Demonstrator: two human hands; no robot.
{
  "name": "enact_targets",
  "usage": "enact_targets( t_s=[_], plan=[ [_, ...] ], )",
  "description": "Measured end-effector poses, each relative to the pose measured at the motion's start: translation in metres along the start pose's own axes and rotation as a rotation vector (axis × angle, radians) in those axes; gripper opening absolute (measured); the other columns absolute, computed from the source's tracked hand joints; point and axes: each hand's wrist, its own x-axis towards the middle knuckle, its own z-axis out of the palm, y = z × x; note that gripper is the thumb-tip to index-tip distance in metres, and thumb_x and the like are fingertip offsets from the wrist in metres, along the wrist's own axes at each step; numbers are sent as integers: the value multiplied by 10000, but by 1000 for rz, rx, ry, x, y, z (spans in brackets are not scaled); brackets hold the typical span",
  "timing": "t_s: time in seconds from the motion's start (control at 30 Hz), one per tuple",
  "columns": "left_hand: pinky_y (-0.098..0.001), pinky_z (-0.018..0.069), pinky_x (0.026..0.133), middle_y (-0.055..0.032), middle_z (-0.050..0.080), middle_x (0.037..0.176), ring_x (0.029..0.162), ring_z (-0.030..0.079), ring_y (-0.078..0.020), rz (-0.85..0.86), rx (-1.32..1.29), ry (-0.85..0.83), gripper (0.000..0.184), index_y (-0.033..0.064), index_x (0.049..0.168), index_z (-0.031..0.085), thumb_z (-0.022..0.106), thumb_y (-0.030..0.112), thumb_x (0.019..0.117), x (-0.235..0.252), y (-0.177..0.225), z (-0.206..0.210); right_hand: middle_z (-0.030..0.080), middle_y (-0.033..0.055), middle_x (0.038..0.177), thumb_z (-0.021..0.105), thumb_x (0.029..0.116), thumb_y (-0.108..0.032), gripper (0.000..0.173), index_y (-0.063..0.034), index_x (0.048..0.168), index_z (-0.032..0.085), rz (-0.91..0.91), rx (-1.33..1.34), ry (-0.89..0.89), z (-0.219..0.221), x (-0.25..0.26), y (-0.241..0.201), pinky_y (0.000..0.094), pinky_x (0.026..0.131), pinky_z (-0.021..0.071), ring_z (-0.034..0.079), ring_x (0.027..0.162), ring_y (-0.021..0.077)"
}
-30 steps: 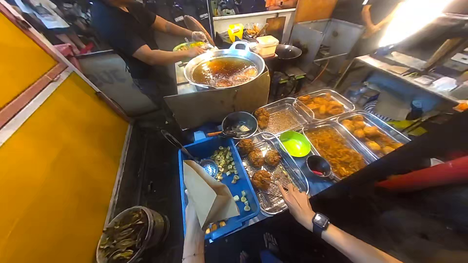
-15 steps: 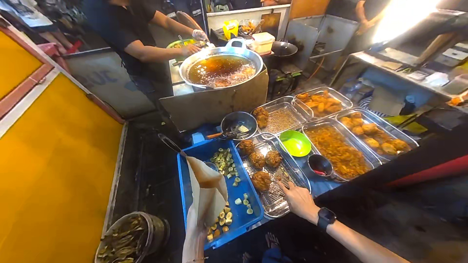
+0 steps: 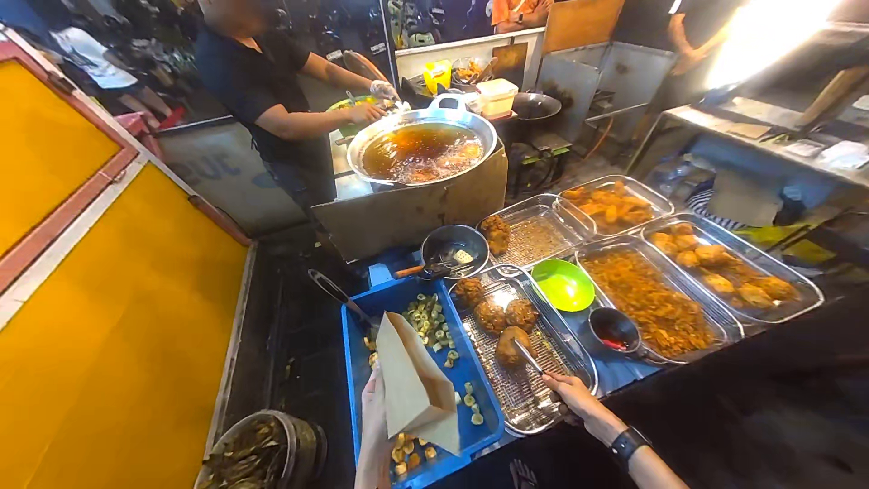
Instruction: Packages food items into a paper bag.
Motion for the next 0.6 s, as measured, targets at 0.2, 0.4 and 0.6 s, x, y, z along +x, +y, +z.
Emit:
enact_targets(
  t_s=[0.2,0.4,0.6],
  plan=[
    [-305,629,735,-102,742,976,819,730,-128,120,-49,93,368,-37,1256,623,395,214,1113,5,10,2,515,-13,623,544,1065,-229,415,-63,1445,564,-313,215,-10,5,-42,9,236,398,324,376,435,64],
    [-290,632,701,-90,742,909,773,728,-122,219,-97,128,314,-42,1155,654,432,173,1099,2,20,-4,584,-24,790,489,1081,-142,462,-13,1523,454,-830,150,-185,-14,-190,-41,235,493,414,468,566,64],
    [-277,630,675,-84,727,859,736,718,-115,289,-86,129,293,-46,1081,653,428,141,1096,-16,33,21,683,115,1302,548,1064,-171,455,-29,1495,512,-996,-176,-144,-5,-225,-47,283,820,556,653,850,79]
  ],
)
